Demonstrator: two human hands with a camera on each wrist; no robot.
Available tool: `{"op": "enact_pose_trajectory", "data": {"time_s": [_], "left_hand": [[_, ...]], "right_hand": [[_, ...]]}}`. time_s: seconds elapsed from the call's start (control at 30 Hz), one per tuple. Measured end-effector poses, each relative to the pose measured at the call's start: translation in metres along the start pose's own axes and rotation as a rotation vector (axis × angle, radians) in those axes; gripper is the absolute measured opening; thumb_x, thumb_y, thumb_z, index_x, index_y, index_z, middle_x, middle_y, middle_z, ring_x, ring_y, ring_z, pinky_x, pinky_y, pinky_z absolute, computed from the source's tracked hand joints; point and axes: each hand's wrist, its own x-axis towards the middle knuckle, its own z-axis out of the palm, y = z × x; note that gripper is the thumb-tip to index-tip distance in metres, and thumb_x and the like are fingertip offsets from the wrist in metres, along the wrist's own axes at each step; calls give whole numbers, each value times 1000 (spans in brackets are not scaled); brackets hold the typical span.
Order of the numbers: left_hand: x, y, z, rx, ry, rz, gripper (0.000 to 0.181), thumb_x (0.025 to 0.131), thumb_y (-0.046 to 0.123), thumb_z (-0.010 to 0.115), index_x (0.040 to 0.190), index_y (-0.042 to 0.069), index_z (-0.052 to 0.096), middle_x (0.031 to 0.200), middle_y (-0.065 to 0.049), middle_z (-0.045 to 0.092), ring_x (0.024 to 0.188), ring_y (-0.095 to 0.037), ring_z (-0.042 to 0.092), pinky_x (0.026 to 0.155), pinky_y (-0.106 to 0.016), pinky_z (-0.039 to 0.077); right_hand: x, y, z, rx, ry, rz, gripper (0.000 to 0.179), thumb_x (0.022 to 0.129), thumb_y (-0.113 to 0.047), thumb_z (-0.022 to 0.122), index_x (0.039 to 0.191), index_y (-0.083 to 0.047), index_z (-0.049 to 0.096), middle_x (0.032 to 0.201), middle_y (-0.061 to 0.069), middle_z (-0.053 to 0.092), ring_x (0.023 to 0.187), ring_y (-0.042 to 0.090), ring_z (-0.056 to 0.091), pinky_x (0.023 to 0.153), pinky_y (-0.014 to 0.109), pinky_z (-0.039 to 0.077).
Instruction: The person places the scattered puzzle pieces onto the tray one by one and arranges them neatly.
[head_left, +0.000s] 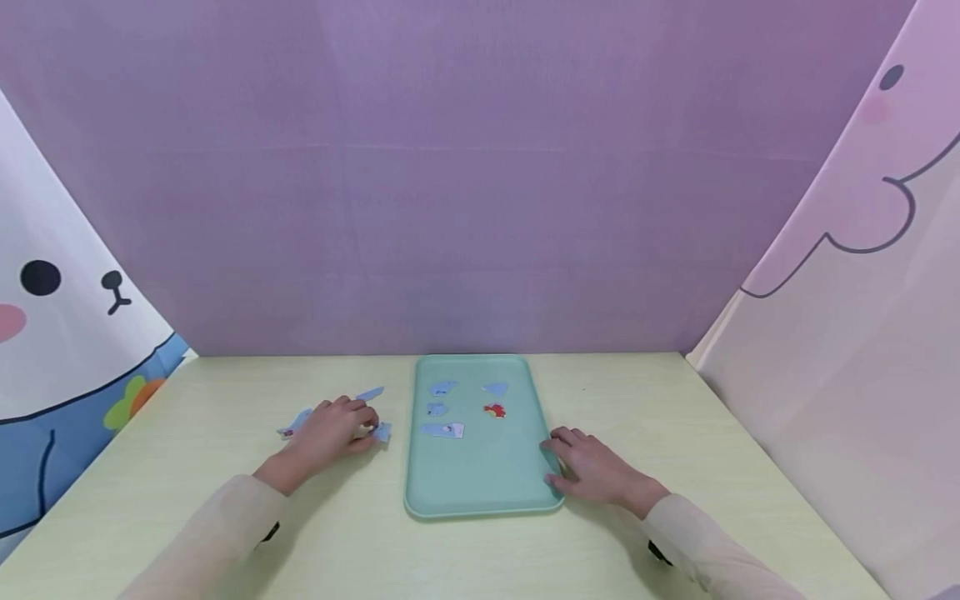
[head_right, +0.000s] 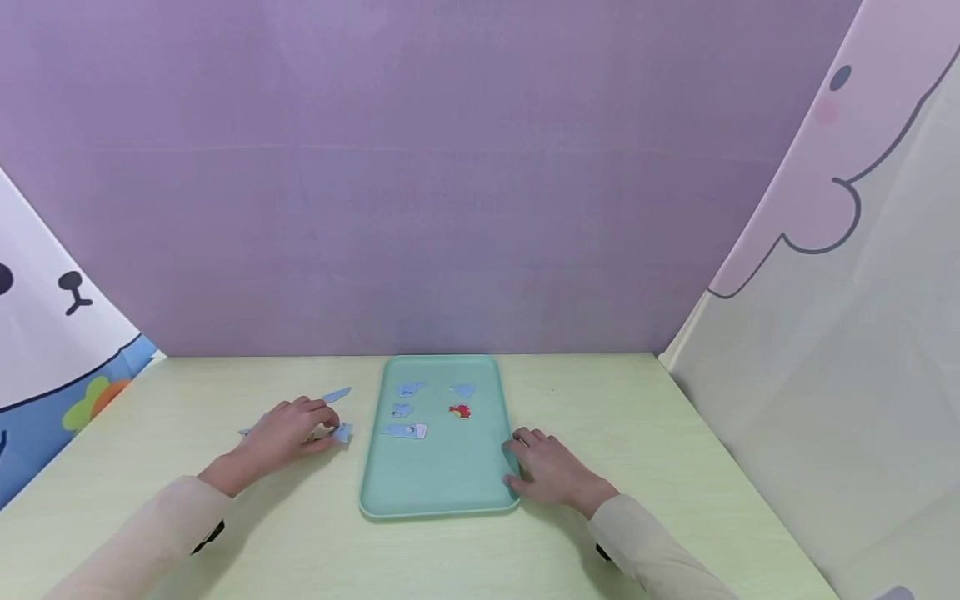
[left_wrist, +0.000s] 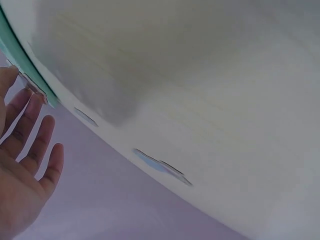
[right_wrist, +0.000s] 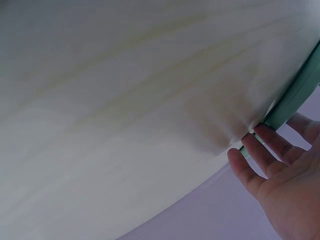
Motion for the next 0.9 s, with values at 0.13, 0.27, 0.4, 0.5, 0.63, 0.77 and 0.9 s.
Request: {"op": "enact_pose_trajectory", "data": {"time_s": [0.13, 0.27, 0.4, 0.5, 0.63, 0.77, 0.9], "left_hand": [[7, 10, 2, -6, 9, 18, 18, 77, 29, 71, 88, 17, 65, 87, 4, 63, 80, -17, 54, 64, -33, 43], [15, 19, 6, -6, 20, 36, 18, 77, 31, 71, 87, 17, 66, 87, 5, 63, 82, -17, 55, 67, -34, 44], [22, 28, 9, -22, 17, 50, 20, 77, 33, 71, 88, 17, 65, 88, 5, 63, 84, -17, 56, 72, -37, 46], [28, 35, 11, -33, 6, 55, 20, 77, 34, 71, 88, 18, 65, 89, 5, 63, 84, -17, 56, 72, -38, 46], [37, 44, 15, -35, -4, 67, 21, 77, 36, 70, 88, 18, 65, 90, 5, 63, 83, -17, 54, 70, -35, 45], [45, 54, 19, -33, -3, 82, 21, 77, 36, 71, 86, 18, 64, 89, 5, 62, 83, -16, 53, 67, -32, 42], [53, 66, 21, -39, -20, 92, 21, 77, 36, 71, 86, 19, 64, 89, 5, 62, 84, -16, 53, 67, -32, 40]], "right_hand": [[0, 0, 0, 1, 2, 0, 45, 85, -33, 60, 121, -7, 54, 123, 12, 51, 110, 26, 50, 87, 44, 44], [0, -1, -1, 2, 3, -1, 45, 85, -33, 60, 121, -6, 54, 123, 12, 51, 110, 27, 50, 87, 45, 44], [-1, -1, -1, 6, 3, 0, 45, 85, -33, 59, 121, -6, 54, 123, 13, 51, 110, 27, 50, 87, 45, 43], [-1, -1, -1, 7, 1, 3, 45, 85, -33, 60, 121, -6, 54, 123, 13, 51, 110, 27, 50, 87, 45, 43], [-1, -1, 0, 1, 2, 2, 45, 85, -33, 60, 121, -6, 54, 122, 12, 51, 109, 26, 50, 86, 44, 44], [-1, -1, -1, -3, 6, -4, 44, 85, -32, 60, 120, -6, 54, 122, 12, 51, 109, 26, 50, 86, 44, 44], [-1, -2, -1, -3, 6, 0, 44, 85, -33, 60, 121, -7, 54, 122, 12, 51, 109, 26, 50, 86, 44, 44]]}}
